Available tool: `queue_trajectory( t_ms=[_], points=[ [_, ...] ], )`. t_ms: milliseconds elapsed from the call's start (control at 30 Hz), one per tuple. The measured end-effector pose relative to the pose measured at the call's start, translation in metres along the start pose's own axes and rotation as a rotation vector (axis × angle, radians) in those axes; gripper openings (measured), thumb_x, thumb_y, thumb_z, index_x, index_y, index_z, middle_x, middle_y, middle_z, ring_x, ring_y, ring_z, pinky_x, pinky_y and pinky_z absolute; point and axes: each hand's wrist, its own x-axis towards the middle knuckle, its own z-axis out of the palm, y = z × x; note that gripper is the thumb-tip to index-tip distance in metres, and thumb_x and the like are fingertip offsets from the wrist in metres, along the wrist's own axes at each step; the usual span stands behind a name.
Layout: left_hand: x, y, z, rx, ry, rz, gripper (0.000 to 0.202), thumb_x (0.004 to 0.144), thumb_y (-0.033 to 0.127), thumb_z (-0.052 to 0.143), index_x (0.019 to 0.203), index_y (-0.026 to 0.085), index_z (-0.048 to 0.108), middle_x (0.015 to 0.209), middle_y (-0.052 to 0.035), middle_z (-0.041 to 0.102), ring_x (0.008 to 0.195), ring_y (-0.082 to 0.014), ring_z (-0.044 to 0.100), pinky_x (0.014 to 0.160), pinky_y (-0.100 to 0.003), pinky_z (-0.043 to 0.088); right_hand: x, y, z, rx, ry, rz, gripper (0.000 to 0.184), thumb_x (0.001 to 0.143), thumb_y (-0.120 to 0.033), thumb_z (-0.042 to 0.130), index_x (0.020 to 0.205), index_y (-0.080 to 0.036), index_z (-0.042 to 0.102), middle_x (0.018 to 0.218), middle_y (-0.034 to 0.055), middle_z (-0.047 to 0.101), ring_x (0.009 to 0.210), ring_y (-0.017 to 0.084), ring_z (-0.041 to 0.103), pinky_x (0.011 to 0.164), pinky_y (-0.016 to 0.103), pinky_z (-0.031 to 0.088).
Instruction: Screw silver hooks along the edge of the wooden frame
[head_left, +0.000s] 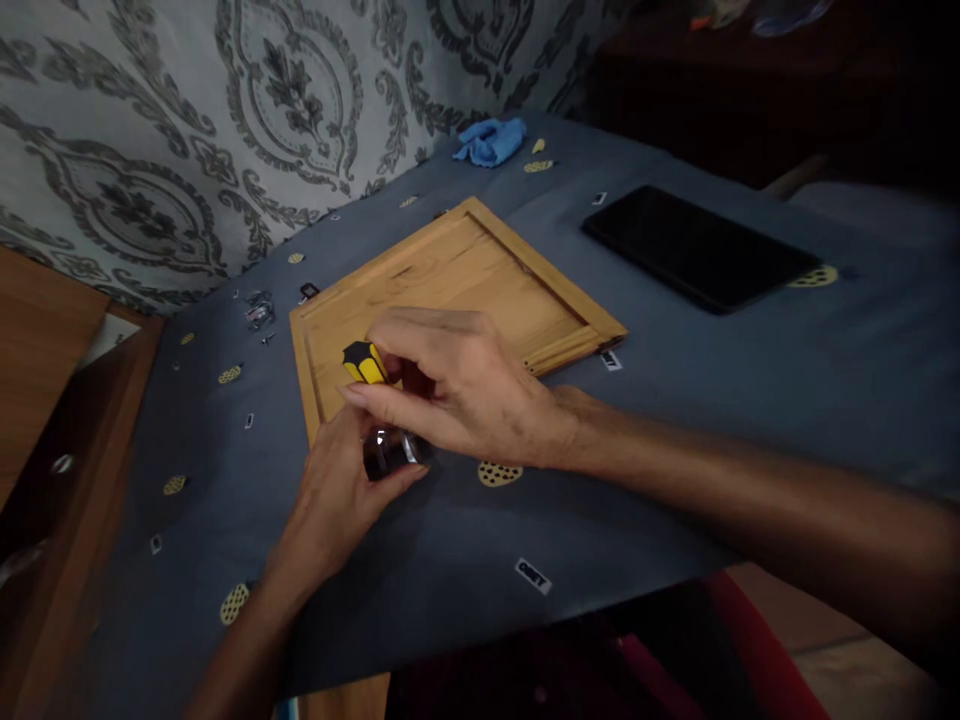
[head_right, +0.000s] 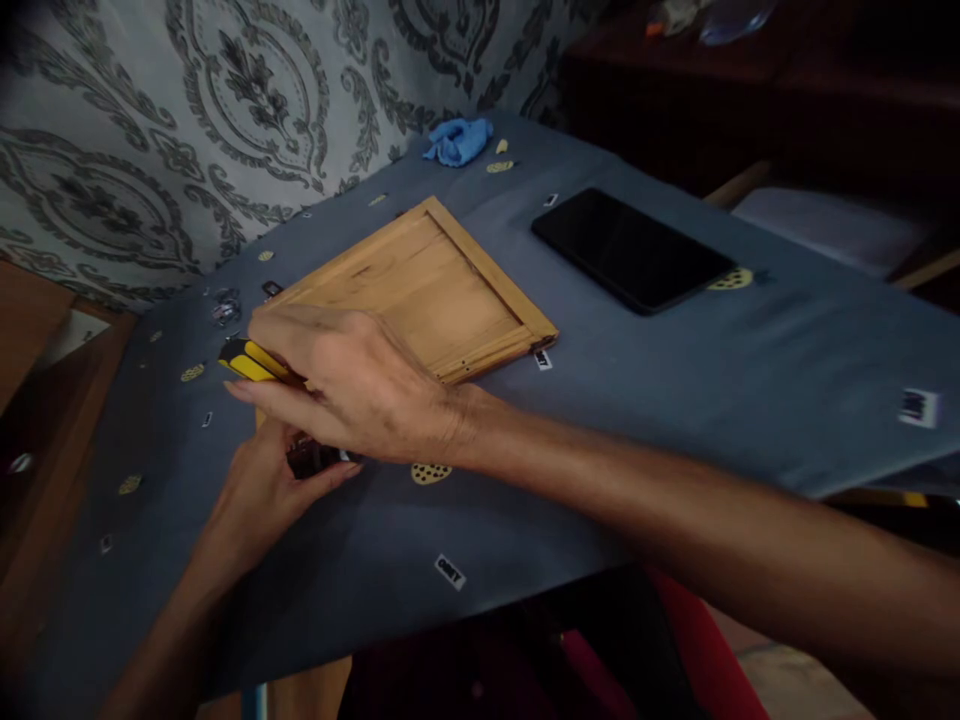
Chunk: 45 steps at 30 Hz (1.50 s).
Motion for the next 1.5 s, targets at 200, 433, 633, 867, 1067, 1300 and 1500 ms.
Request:
queue_trajectory(
  t_ms=[200, 433, 633, 867, 1067, 1300, 1500],
  points=[
    [0.000, -0.001, 0.001, -0.039, -0.010, -0.001, 0.040, 0.079, 0.037, 0.081, 0.107, 0.023, 0.057, 0.098, -0.0043, 0.077, 0.091, -0.0299, 0.074, 0.077, -0.043, 0.058, 0.001, 0.001, -0.001, -0.013, -0.014, 0.040, 0.037, 0.100, -0.022, 0.060, 0.075, -0.023, 0.032, 0.071, -0.0067, 0.038, 0.065, 0.009, 0.038, 0.065, 0.024, 0.036],
    [-0.002, -0.006, 0.002, 0.009, 0.012, -0.005, 0.039, 0.077, 0.038, 0.082, 0.105, 0.022, 0.060, 0.095, -0.0049, 0.074, 0.087, -0.0298, 0.073, 0.075, -0.044, 0.059, 0.003, -0.002, -0.001, 0.049, -0.082, 0.053, 0.038, 0.099, -0.022, 0.063, 0.074, -0.021, 0.034, 0.070, -0.0077, 0.038, 0.064, 0.008, 0.037, 0.063, 0.023, 0.033],
    [-0.007, -0.012, 0.004, 0.051, -0.001, -0.048, 0.034, 0.078, 0.044, 0.081, 0.096, 0.021, 0.064, 0.090, -0.0072, 0.072, 0.097, -0.0361, 0.071, 0.083, -0.052, 0.058, 0.008, -0.007, -0.010, 0.273, -0.284, 0.177, 0.010, 0.097, -0.017, 0.065, 0.094, -0.018, 0.055, 0.070, -0.0093, 0.047, 0.064, 0.006, 0.045, 0.062, 0.019, 0.036],
    [-0.006, -0.010, 0.005, 0.087, 0.019, -0.042, 0.026, 0.077, 0.042, 0.081, 0.087, 0.022, 0.066, 0.083, -0.0051, 0.072, 0.082, -0.0313, 0.070, 0.073, -0.047, 0.057, 0.012, -0.004, -0.016, 0.331, -0.390, 0.134, 0.031, 0.098, -0.017, 0.065, 0.073, -0.017, 0.047, 0.068, -0.0078, 0.048, 0.066, 0.006, 0.047, 0.063, 0.020, 0.037],
    [-0.005, -0.011, 0.004, 0.082, 0.002, -0.058, 0.035, 0.076, 0.041, 0.082, 0.098, 0.020, 0.064, 0.090, -0.0062, 0.074, 0.087, -0.0315, 0.072, 0.078, -0.047, 0.059, 0.008, -0.005, -0.007, 0.237, -0.260, 0.168, 0.031, 0.095, -0.015, 0.069, 0.074, -0.017, 0.046, 0.068, -0.0091, 0.044, 0.064, 0.005, 0.041, 0.061, 0.020, 0.034],
    [-0.004, -0.012, 0.002, 0.074, -0.015, -0.058, 0.035, 0.076, 0.041, 0.082, 0.099, 0.020, 0.065, 0.091, -0.0077, 0.073, 0.094, -0.0350, 0.072, 0.084, -0.052, 0.058, 0.002, -0.001, -0.001, 0.204, -0.175, 0.081, 0.032, 0.094, -0.019, 0.071, 0.076, -0.018, 0.044, 0.068, -0.0099, 0.041, 0.063, 0.006, 0.038, 0.062, 0.021, 0.035],
    [-0.001, -0.005, -0.001, -0.007, -0.033, -0.026, 0.040, 0.078, 0.041, 0.081, 0.106, 0.022, 0.060, 0.100, -0.0063, 0.075, 0.094, -0.0302, 0.073, 0.080, -0.045, 0.059, 0.007, -0.011, -0.007, 0.266, 0.072, 0.091, 0.034, 0.097, -0.024, 0.065, 0.074, -0.022, 0.040, 0.072, -0.0065, 0.042, 0.064, 0.008, 0.040, 0.060, 0.023, 0.039]
  ],
)
